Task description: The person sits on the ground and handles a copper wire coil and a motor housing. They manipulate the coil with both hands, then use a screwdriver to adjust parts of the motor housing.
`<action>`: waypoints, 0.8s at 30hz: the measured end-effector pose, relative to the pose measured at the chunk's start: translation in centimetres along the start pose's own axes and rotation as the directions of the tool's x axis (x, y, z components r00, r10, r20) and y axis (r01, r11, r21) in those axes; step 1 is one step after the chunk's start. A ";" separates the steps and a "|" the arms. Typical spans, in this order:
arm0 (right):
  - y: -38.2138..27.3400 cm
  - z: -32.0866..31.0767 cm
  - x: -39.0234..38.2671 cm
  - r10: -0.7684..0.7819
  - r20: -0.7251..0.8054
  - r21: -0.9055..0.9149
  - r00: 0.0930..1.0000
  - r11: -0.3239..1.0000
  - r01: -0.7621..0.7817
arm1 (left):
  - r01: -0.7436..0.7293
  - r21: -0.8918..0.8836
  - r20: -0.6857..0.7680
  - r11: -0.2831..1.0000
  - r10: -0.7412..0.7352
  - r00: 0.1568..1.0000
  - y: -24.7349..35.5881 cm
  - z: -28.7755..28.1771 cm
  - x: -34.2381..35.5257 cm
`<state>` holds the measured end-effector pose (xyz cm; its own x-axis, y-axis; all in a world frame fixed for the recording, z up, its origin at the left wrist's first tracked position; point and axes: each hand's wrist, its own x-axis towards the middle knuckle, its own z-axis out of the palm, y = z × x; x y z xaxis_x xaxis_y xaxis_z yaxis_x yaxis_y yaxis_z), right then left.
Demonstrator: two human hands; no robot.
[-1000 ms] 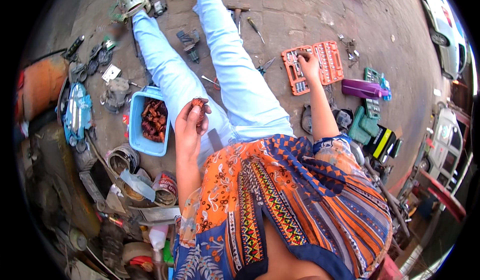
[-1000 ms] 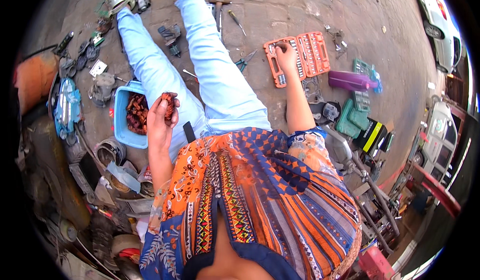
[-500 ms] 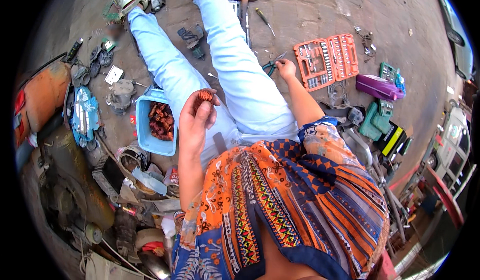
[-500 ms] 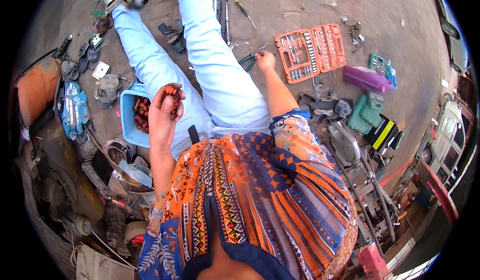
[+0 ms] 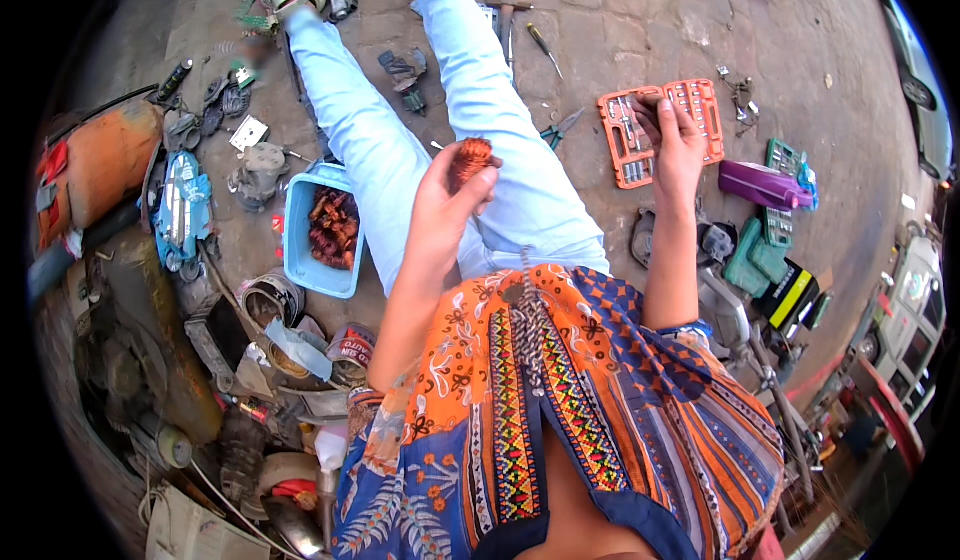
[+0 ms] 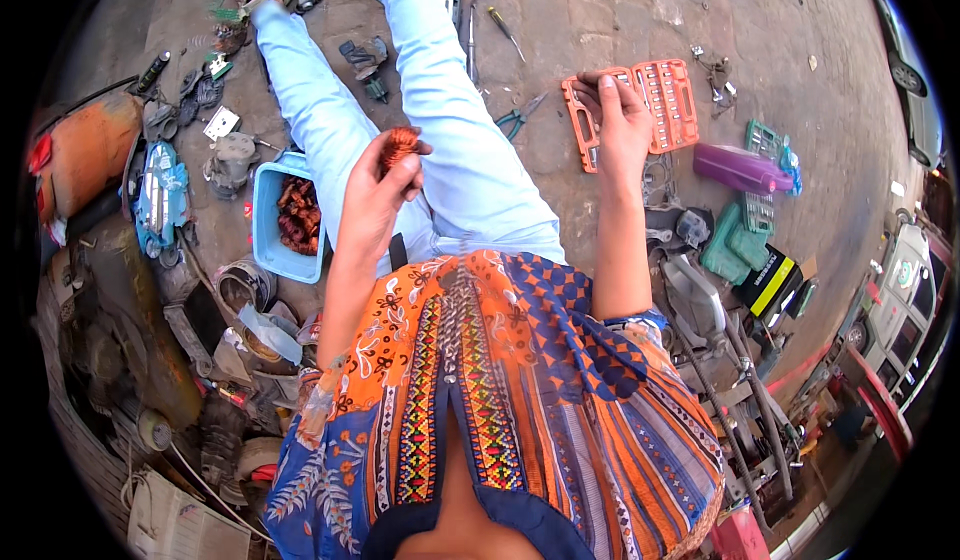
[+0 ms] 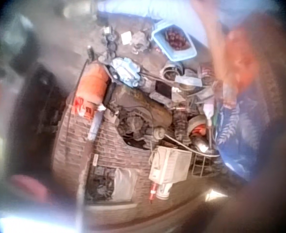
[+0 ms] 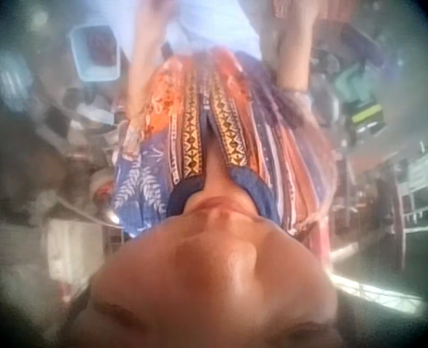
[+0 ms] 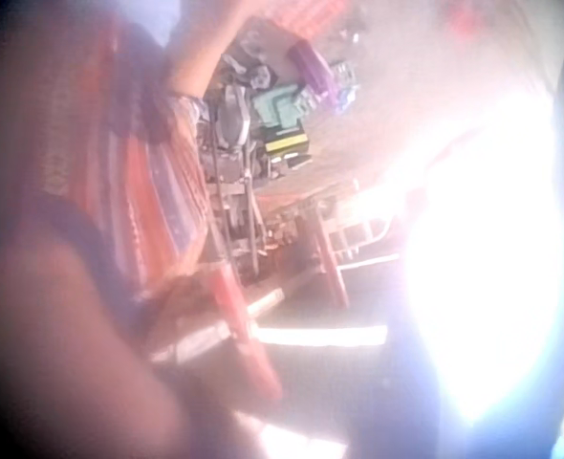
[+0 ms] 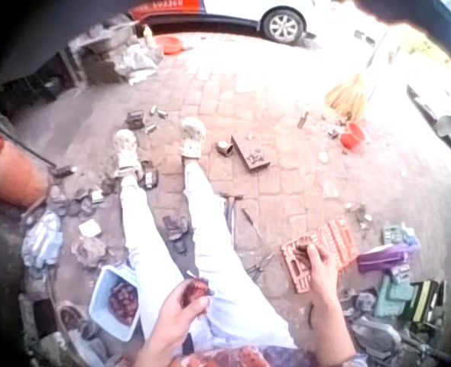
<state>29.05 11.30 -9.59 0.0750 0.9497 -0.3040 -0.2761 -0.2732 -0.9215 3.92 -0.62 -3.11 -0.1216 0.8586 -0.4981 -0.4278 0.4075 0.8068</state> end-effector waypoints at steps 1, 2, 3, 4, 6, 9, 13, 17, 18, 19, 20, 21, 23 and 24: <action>-0.9 0.6 -0.5 -0.006 0.017 0.013 1.000 1.000 0.006 | 0.004 -0.010 0.005 1.000 -0.004 1.000 0.1 0.4 0.0; -1.6 1.1 -0.9 -0.013 0.029 0.019 0.999 1.000 0.012 | 0.012 -0.025 0.013 1.000 -0.012 1.000 -0.1 0.8 0.1; -2.0 1.5 -1.2 -0.013 0.045 0.015 0.999 1.000 0.013 | 0.020 -0.058 0.024 0.998 -0.019 1.000 -0.2 1.2 0.4; -2.3 1.9 -1.5 -0.018 0.060 0.010 0.998 1.000 0.018 | 0.063 -0.094 0.062 0.994 -0.057 0.996 -0.4 1.2 0.6; -2.7 2.9 -2.0 -0.020 0.090 0.030 0.996 0.999 0.017 | 0.149 -0.162 0.140 0.975 -0.127 0.982 -0.7 1.2 0.9; -3.2 4.2 -2.6 -0.014 0.120 0.092 0.993 0.996 0.003 | 0.170 -0.076 0.264 0.982 -0.145 0.954 -0.3 2.0 0.5; -3.8 5.5 -1.7 -0.053 0.070 0.149 0.996 0.988 0.043 | 0.243 -0.123 0.548 0.962 -0.138 0.825 -0.3 2.3 -0.1; -4.4 6.2 -0.7 -0.092 0.042 0.188 0.995 0.979 0.083 | 0.303 -0.302 0.664 0.904 -0.028 0.747 -0.9 2.0 -0.7; -4.4 6.2 -0.5 -0.096 0.041 0.204 0.995 0.975 0.085 | 0.314 -0.337 0.657 0.887 -0.017 0.754 -0.8 1.8 -0.8; -4.2 5.9 -0.1 -0.092 0.036 0.222 0.995 0.972 0.082 | 0.328 -0.370 0.650 0.869 -0.011 0.760 -0.6 1.4 -0.9; -4.0 5.4 0.3 -0.089 0.031 0.241 0.996 0.967 0.079 | 0.342 -0.401 0.642 0.850 -0.005 0.767 -0.4 1.1 -1.0; -3.9 5.0 0.6 -0.086 0.026 0.259 0.996 0.963 0.076 | 0.347 -0.414 0.614 0.841 -0.024 0.789 -0.3 0.8 -1.2; -3.6 4.8 0.7 -0.096 0.051 0.234 0.994 0.969 0.082 | 0.329 -0.469 0.576 0.820 0.001 0.818 -0.6 -0.2 -1.1; -3.6 4.9 0.7 -0.102 0.064 0.222 0.993 0.971 0.086 | 0.318 -0.495 0.556 0.808 0.014 0.831 -0.7 -0.6 -0.9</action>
<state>25.43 13.67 -5.29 0.0415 0.9804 -0.1924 -0.4742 -0.1502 -0.8675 3.82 -1.86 -3.43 0.3909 0.8922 -0.2263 -0.8282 0.4482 0.3366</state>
